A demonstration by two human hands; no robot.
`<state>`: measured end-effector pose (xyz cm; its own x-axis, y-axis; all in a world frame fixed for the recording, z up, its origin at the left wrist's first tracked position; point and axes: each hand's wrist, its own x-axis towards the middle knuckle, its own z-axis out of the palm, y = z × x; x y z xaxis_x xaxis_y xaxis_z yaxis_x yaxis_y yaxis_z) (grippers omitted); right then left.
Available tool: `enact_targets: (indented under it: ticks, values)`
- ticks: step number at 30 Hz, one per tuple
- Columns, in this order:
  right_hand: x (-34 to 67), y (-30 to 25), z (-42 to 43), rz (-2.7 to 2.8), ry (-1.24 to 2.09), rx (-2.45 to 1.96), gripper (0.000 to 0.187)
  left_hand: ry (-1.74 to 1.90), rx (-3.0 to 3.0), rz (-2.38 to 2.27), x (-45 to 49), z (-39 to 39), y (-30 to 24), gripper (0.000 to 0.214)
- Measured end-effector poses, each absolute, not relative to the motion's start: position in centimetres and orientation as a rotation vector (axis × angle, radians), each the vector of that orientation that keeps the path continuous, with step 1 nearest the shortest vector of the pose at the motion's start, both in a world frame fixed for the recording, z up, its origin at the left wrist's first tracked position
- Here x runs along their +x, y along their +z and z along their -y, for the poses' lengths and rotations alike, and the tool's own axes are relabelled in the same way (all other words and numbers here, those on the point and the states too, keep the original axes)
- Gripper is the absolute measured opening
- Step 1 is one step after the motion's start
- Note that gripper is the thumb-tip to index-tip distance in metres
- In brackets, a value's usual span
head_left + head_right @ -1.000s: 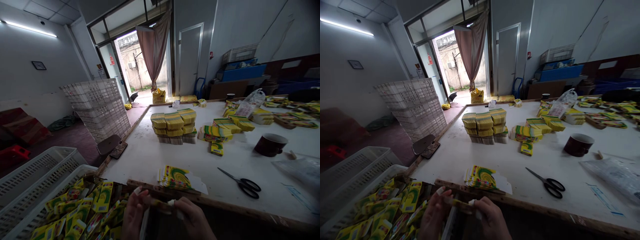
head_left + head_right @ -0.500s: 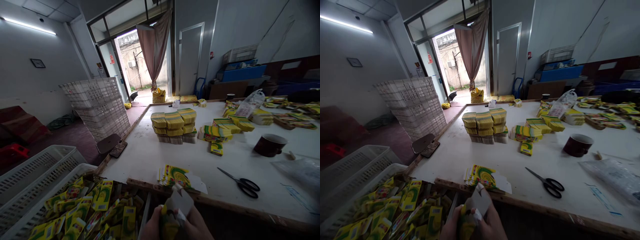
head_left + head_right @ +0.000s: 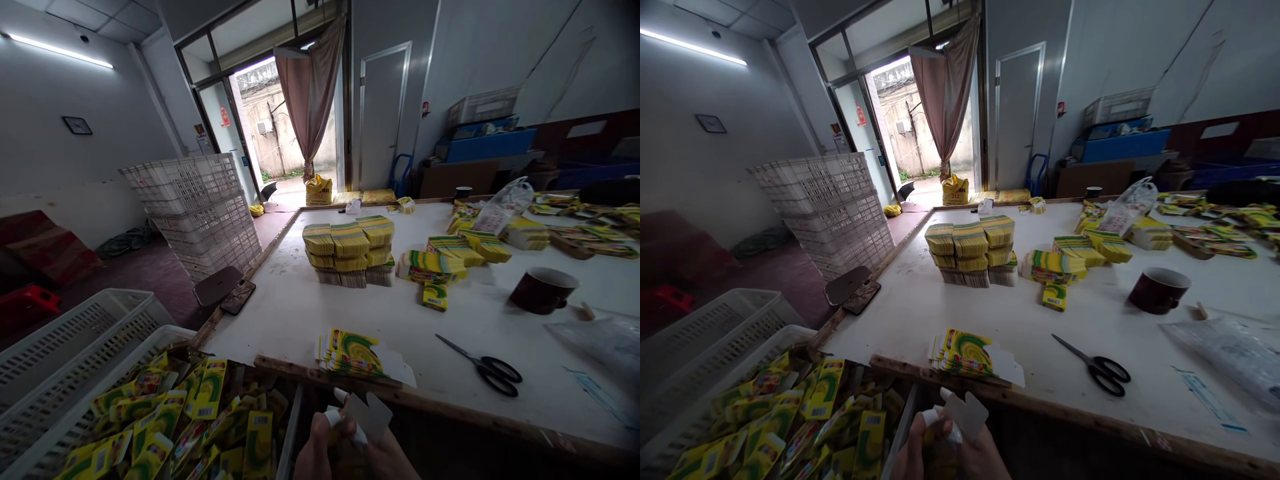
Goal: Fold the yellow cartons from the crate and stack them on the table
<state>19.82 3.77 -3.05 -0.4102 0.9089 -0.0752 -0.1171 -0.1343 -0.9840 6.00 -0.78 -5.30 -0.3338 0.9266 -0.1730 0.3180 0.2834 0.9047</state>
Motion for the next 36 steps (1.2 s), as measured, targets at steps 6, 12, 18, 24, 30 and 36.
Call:
enact_targets:
  ticks: [6, 12, 18, 24, 30, 36]
  values:
    - [19.8, -3.9, -3.2, 1.576, 1.537, -0.866, 0.064, 1.014, 1.328, -1.624, 5.4, 0.9, -6.4, 0.049]
    - [19.4, -4.5, -3.0, 1.589, 1.508, -0.836, 0.039, 1.147, 1.438, -1.871, 5.9, 0.9, -7.2, 0.046]
    - [21.7, -4.7, -4.4, 1.816, 1.141, -0.832, 0.046, 1.135, 1.682, -1.859, 5.8, 0.9, -4.7, 0.046]
    - [22.8, -0.5, -4.8, 2.193, 1.084, -0.861, 0.024, 0.886, 1.703, -1.715, 4.1, 1.1, 0.3, 0.043]
    - [23.6, 1.2, -4.9, 2.199, 1.165, -0.927, 0.022, 0.815, 1.825, -1.564, 3.4, 0.1, 2.1, 0.042]
    - [21.9, -0.3, -4.9, 1.892, 1.029, -0.913, 0.061, 0.971, 1.749, -1.713, 2.5, -0.2, 0.7, 0.045]
